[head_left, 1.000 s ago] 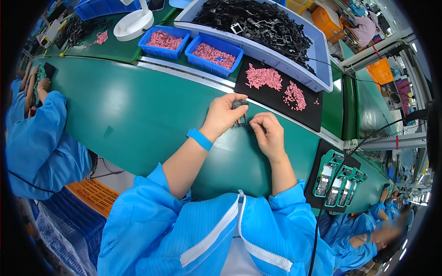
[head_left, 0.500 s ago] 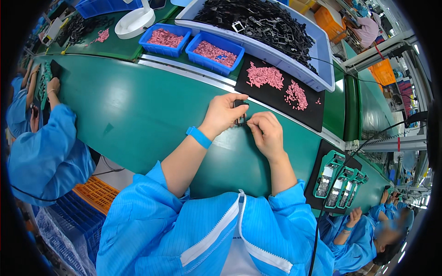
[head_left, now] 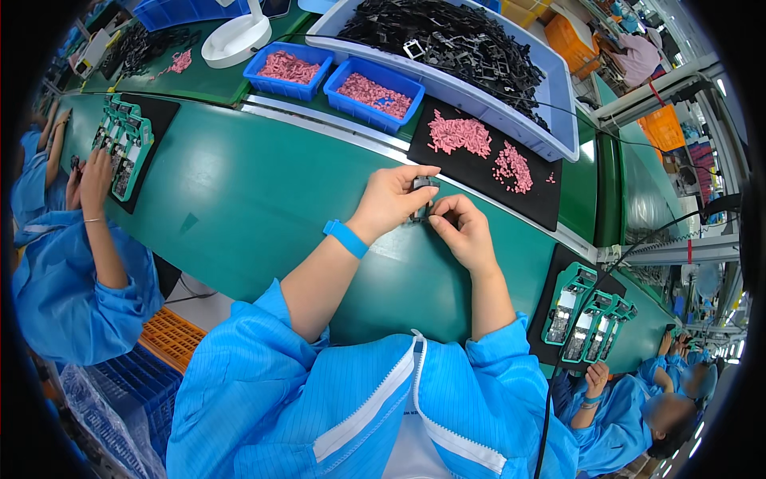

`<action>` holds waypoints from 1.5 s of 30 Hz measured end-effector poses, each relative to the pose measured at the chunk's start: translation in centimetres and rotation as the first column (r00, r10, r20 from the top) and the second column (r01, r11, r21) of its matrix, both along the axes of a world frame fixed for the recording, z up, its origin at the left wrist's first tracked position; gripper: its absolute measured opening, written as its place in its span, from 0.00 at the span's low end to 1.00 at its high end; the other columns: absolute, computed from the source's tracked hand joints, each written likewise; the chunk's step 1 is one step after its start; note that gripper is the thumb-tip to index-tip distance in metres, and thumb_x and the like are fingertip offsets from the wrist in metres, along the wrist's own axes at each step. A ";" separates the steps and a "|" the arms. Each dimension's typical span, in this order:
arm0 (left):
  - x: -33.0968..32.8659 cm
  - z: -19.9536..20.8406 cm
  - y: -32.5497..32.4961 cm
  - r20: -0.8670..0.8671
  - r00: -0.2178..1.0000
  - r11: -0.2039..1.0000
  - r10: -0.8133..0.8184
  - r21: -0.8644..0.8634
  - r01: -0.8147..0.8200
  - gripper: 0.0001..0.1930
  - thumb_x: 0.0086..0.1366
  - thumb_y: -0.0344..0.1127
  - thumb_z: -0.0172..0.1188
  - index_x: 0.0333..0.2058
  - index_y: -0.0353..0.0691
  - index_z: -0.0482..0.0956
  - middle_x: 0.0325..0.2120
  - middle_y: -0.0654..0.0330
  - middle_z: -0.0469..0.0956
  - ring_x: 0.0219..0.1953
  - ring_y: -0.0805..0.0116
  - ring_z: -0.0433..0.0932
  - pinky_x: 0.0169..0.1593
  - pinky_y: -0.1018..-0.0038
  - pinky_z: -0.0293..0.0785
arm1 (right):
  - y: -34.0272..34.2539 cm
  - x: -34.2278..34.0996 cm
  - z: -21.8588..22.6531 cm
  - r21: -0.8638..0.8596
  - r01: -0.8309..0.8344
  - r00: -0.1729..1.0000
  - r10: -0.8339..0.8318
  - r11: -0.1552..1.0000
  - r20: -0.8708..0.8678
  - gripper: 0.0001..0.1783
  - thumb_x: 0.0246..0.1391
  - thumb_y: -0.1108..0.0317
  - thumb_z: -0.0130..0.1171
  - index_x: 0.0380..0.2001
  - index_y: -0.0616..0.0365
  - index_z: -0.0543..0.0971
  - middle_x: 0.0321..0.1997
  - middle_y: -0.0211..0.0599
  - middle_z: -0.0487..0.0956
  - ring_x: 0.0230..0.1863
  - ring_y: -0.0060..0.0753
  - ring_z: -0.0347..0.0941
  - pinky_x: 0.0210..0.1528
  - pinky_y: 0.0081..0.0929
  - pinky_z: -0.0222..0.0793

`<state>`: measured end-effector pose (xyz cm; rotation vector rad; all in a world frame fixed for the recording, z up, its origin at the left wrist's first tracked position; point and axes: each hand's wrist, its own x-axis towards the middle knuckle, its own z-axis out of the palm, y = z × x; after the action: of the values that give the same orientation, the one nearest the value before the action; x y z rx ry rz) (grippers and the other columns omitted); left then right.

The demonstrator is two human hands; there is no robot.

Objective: Assemble electronic components onto device frames on a factory production line.

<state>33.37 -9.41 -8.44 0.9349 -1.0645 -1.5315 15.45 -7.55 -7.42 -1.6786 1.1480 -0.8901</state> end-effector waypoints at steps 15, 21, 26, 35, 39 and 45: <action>-0.4 -0.2 0.5 0.067 0.997 0.981 0.032 -0.191 -0.018 0.18 0.60 0.26 0.62 0.50 0.36 0.77 0.30 0.67 0.79 0.25 0.86 0.70 0.28 0.87 0.67 | -0.3 -0.5 -0.1 0.217 -0.115 0.964 0.056 0.969 0.259 0.06 0.54 0.77 0.57 0.35 0.58 0.72 0.32 0.22 0.72 0.32 0.11 0.65 0.34 0.11 0.61; -0.5 -0.6 0.1 -0.037 0.997 0.994 0.073 -0.083 -0.076 0.25 0.61 0.34 0.63 0.55 0.31 0.68 0.28 0.63 0.76 0.24 0.82 0.71 0.24 0.83 0.67 | -0.9 -0.4 0.9 0.298 -0.078 0.953 -0.017 0.951 0.302 0.06 0.51 0.78 0.59 0.32 0.58 0.73 0.30 0.25 0.75 0.30 0.13 0.69 0.32 0.12 0.64; -0.4 -1.4 -0.7 -0.115 0.980 0.985 0.165 -0.023 -0.169 0.19 0.68 0.44 0.53 0.48 0.32 0.71 0.27 0.61 0.76 0.23 0.79 0.71 0.24 0.82 0.68 | -5.3 -1.5 3.6 0.329 -0.048 0.982 -0.015 0.943 0.186 0.08 0.47 0.76 0.64 0.28 0.57 0.74 0.25 0.29 0.77 0.27 0.21 0.75 0.27 0.17 0.68; -0.7 -1.8 -0.8 -0.025 0.994 0.994 0.106 -0.036 -0.107 0.12 0.67 0.32 0.52 0.47 0.33 0.72 0.28 0.61 0.76 0.25 0.78 0.73 0.25 0.81 0.70 | -14.1 -2.0 8.7 0.069 0.302 0.780 -0.288 0.951 0.556 0.17 0.53 0.77 0.58 0.46 0.63 0.69 0.45 0.42 0.75 0.47 0.39 0.76 0.49 0.32 0.75; -1.0 -1.8 -0.9 -0.018 0.995 0.995 0.095 -0.037 -0.096 0.13 0.66 0.32 0.53 0.47 0.34 0.72 0.29 0.61 0.76 0.25 0.78 0.73 0.25 0.81 0.71 | -10.9 -2.3 4.6 0.052 0.221 0.913 -0.225 0.974 0.340 0.08 0.56 0.73 0.56 0.40 0.62 0.74 0.34 0.34 0.78 0.31 0.22 0.73 0.31 0.17 0.69; -1.0 -1.8 -0.9 -0.008 0.995 0.994 0.101 -0.034 -0.101 0.11 0.67 0.32 0.52 0.46 0.35 0.72 0.29 0.59 0.77 0.25 0.78 0.73 0.25 0.81 0.71 | -1.7 -1.3 0.5 0.059 0.275 0.951 -0.280 0.960 0.128 0.05 0.56 0.73 0.55 0.35 0.61 0.77 0.27 0.28 0.77 0.26 0.16 0.72 0.26 0.14 0.65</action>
<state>32.33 -10.30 -10.26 0.9461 -1.0206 -1.4279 14.16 -9.25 -6.91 -1.4204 1.3194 -1.1303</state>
